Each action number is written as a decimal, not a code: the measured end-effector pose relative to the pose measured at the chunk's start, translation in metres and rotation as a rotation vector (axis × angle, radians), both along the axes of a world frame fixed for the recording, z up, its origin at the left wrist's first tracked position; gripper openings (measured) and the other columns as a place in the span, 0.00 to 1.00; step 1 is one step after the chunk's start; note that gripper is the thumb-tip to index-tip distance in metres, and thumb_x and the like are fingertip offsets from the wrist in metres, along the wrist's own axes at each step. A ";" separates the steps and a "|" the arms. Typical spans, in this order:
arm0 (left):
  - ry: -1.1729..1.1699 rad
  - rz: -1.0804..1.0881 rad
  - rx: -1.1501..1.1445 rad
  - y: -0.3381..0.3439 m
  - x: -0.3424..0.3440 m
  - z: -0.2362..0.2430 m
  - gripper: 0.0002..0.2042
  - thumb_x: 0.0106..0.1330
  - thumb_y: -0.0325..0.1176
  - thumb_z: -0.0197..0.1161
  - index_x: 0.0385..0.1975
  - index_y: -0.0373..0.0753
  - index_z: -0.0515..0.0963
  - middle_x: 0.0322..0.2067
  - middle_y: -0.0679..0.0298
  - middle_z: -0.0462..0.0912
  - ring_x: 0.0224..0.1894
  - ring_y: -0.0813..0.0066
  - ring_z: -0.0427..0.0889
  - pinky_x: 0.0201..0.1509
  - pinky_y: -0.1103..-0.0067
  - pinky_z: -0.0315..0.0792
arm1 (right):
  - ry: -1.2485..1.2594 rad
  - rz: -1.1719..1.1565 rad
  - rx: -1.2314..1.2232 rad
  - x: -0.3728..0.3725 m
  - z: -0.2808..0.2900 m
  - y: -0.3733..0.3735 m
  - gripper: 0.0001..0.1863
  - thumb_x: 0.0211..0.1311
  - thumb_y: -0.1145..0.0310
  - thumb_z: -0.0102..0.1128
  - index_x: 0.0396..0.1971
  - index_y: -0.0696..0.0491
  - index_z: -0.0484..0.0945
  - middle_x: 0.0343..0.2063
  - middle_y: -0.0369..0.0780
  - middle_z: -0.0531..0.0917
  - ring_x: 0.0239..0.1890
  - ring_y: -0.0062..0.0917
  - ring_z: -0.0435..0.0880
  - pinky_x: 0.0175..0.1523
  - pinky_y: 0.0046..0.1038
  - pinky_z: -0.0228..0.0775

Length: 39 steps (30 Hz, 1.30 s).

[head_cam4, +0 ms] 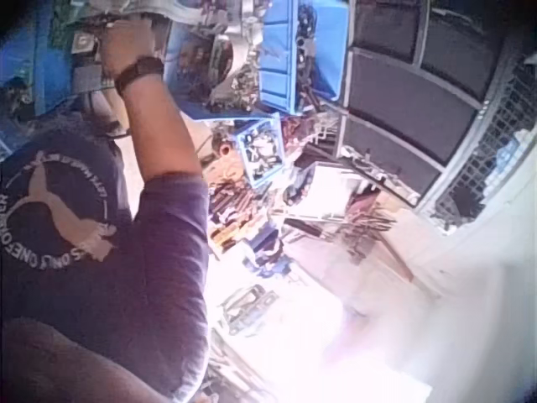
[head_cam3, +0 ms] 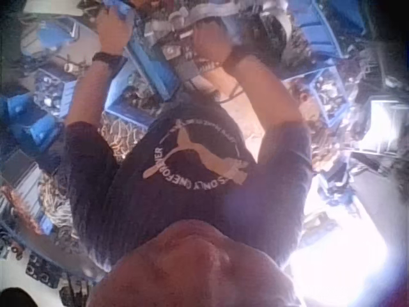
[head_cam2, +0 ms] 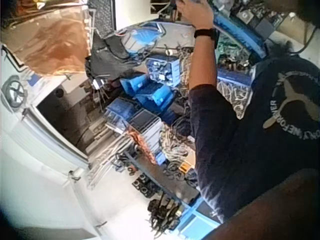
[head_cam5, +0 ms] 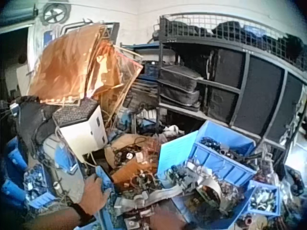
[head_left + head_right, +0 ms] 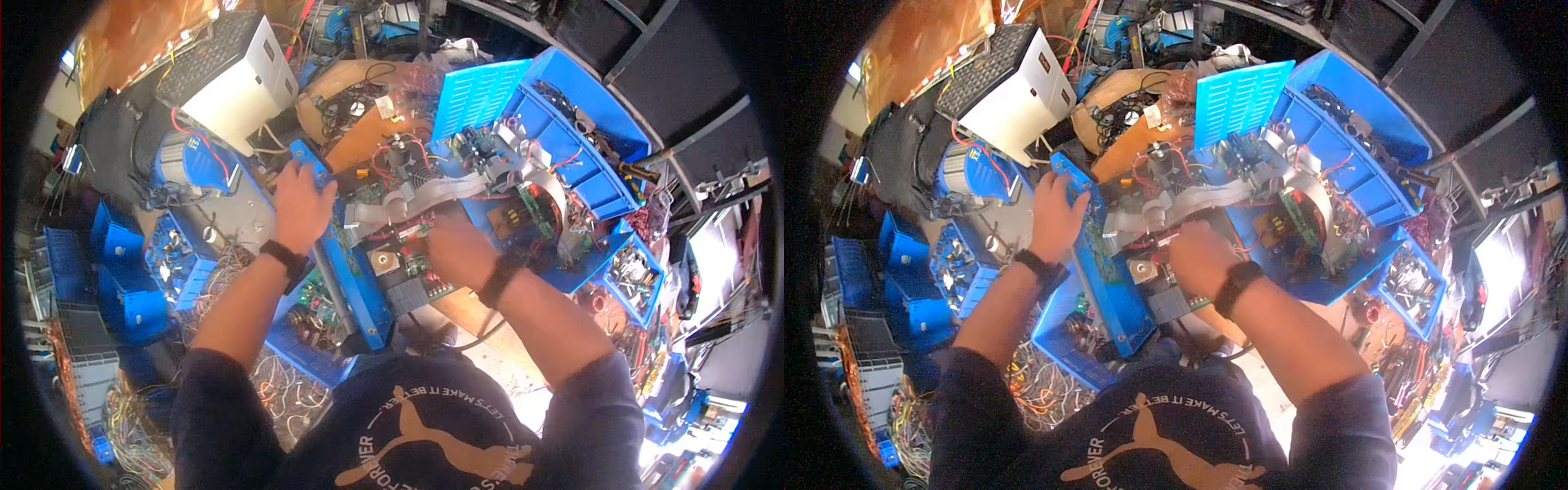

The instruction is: Unscrew a circuit board from a blue electronic housing using a screwdriver.

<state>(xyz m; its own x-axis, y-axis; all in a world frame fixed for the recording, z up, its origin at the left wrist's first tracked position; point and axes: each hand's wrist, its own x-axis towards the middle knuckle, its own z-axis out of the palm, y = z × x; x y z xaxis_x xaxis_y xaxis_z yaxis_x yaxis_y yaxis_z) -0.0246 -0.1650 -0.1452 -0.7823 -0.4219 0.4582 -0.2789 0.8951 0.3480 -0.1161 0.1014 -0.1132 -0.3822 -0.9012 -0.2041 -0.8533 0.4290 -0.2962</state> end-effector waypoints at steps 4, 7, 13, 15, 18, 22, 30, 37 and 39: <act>-0.079 0.002 0.001 -0.001 -0.015 -0.005 0.23 0.58 0.33 0.66 0.52 0.32 0.72 0.57 0.43 0.68 0.60 0.43 0.66 0.64 0.58 0.61 | 0.089 -0.064 0.087 -0.006 -0.004 -0.042 0.10 0.57 0.67 0.56 0.29 0.58 0.83 0.36 0.50 0.82 0.42 0.45 0.82 0.44 0.42 0.77; -0.016 0.029 -0.046 0.000 -0.018 -0.006 0.22 0.58 0.34 0.65 0.51 0.32 0.72 0.57 0.44 0.67 0.60 0.45 0.66 0.64 0.59 0.61 | 0.013 -0.114 0.060 -0.001 -0.012 -0.061 0.13 0.61 0.63 0.55 0.32 0.56 0.84 0.36 0.51 0.81 0.43 0.45 0.82 0.43 0.42 0.77; -0.055 0.065 -0.008 0.006 -0.021 -0.005 0.19 0.59 0.28 0.62 0.51 0.33 0.72 0.59 0.43 0.66 0.62 0.43 0.64 0.66 0.59 0.60 | 0.124 -0.100 0.051 -0.006 -0.031 -0.068 0.14 0.62 0.60 0.56 0.30 0.54 0.85 0.36 0.46 0.83 0.41 0.40 0.83 0.40 0.41 0.77; -0.038 0.056 -0.031 0.002 -0.022 -0.009 0.18 0.59 0.28 0.62 0.50 0.33 0.73 0.58 0.43 0.67 0.61 0.43 0.64 0.66 0.59 0.60 | -0.073 -0.172 0.131 -0.018 -0.042 -0.069 0.12 0.60 0.63 0.55 0.30 0.53 0.85 0.32 0.45 0.85 0.37 0.38 0.85 0.37 0.41 0.77; -0.037 0.080 -0.043 -0.001 -0.014 -0.012 0.17 0.58 0.28 0.62 0.48 0.33 0.74 0.57 0.43 0.68 0.61 0.44 0.65 0.66 0.59 0.60 | -0.168 -0.242 0.069 -0.035 -0.034 -0.067 0.14 0.59 0.60 0.55 0.31 0.54 0.85 0.27 0.50 0.82 0.33 0.45 0.85 0.39 0.43 0.77; -0.028 0.072 -0.008 0.006 -0.020 -0.008 0.16 0.57 0.27 0.62 0.46 0.33 0.75 0.58 0.43 0.68 0.60 0.44 0.66 0.65 0.59 0.61 | -0.051 0.011 0.018 -0.082 -0.039 -0.056 0.15 0.57 0.60 0.57 0.29 0.57 0.84 0.28 0.53 0.83 0.33 0.48 0.84 0.38 0.45 0.76; -0.075 0.089 -0.032 0.001 -0.017 -0.006 0.15 0.57 0.27 0.60 0.45 0.32 0.75 0.57 0.43 0.69 0.60 0.45 0.67 0.64 0.60 0.62 | -0.072 0.098 0.137 -0.098 0.019 -0.097 0.13 0.54 0.64 0.57 0.30 0.57 0.85 0.30 0.50 0.85 0.34 0.43 0.86 0.39 0.41 0.78; -0.058 0.082 -0.042 0.005 -0.018 -0.003 0.15 0.56 0.25 0.59 0.44 0.33 0.76 0.56 0.44 0.70 0.59 0.44 0.68 0.64 0.59 0.62 | 0.127 0.546 0.278 -0.096 -0.005 -0.160 0.13 0.54 0.64 0.55 0.32 0.54 0.86 0.34 0.47 0.86 0.37 0.41 0.86 0.41 0.40 0.77; -0.052 0.088 -0.032 0.005 -0.018 -0.001 0.15 0.55 0.25 0.58 0.44 0.33 0.76 0.56 0.44 0.70 0.59 0.44 0.68 0.64 0.59 0.62 | 0.167 0.600 0.342 -0.092 -0.007 -0.172 0.14 0.56 0.63 0.53 0.34 0.53 0.85 0.36 0.47 0.86 0.38 0.40 0.86 0.42 0.40 0.77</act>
